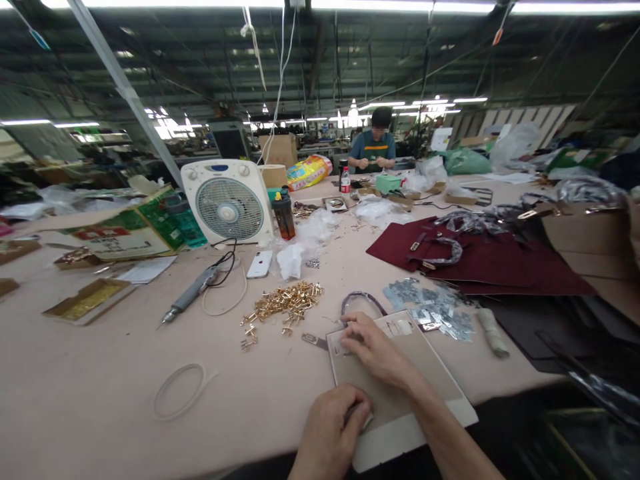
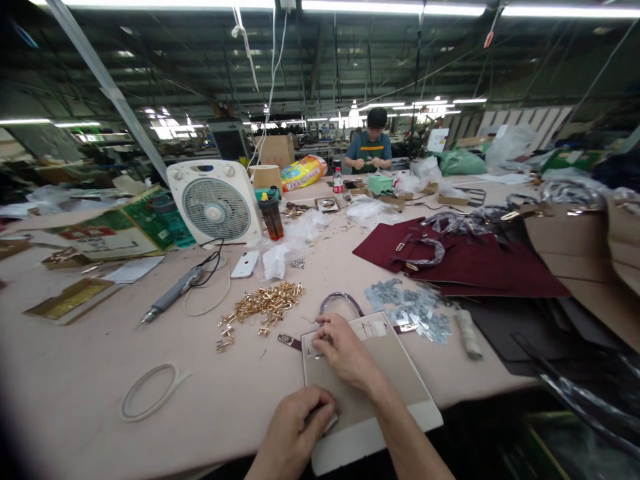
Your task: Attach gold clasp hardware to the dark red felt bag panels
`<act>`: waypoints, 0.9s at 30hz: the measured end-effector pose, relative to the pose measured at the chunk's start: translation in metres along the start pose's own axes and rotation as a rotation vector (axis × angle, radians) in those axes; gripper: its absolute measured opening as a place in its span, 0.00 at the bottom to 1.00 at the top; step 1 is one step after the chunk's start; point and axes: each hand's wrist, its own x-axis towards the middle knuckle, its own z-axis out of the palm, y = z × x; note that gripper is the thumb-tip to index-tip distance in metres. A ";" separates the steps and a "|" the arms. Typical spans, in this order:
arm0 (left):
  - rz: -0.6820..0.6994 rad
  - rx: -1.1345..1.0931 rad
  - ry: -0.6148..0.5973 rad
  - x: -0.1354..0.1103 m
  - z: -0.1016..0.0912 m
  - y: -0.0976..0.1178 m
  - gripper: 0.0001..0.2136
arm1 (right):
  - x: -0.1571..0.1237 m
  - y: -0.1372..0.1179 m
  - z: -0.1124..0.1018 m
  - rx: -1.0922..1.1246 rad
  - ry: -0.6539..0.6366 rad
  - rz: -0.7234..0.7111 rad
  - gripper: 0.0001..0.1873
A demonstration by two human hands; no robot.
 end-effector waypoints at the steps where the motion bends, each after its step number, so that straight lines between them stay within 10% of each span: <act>1: 0.002 -0.002 0.001 0.000 0.000 0.000 0.11 | -0.001 0.001 0.002 -0.008 0.004 -0.003 0.08; 21: 0.031 0.005 0.016 -0.001 0.004 -0.008 0.10 | -0.005 -0.004 0.014 -0.242 0.065 -0.024 0.07; 27: 0.085 -0.079 0.010 -0.001 0.003 -0.019 0.12 | 0.001 -0.008 0.008 -0.338 0.011 -0.005 0.26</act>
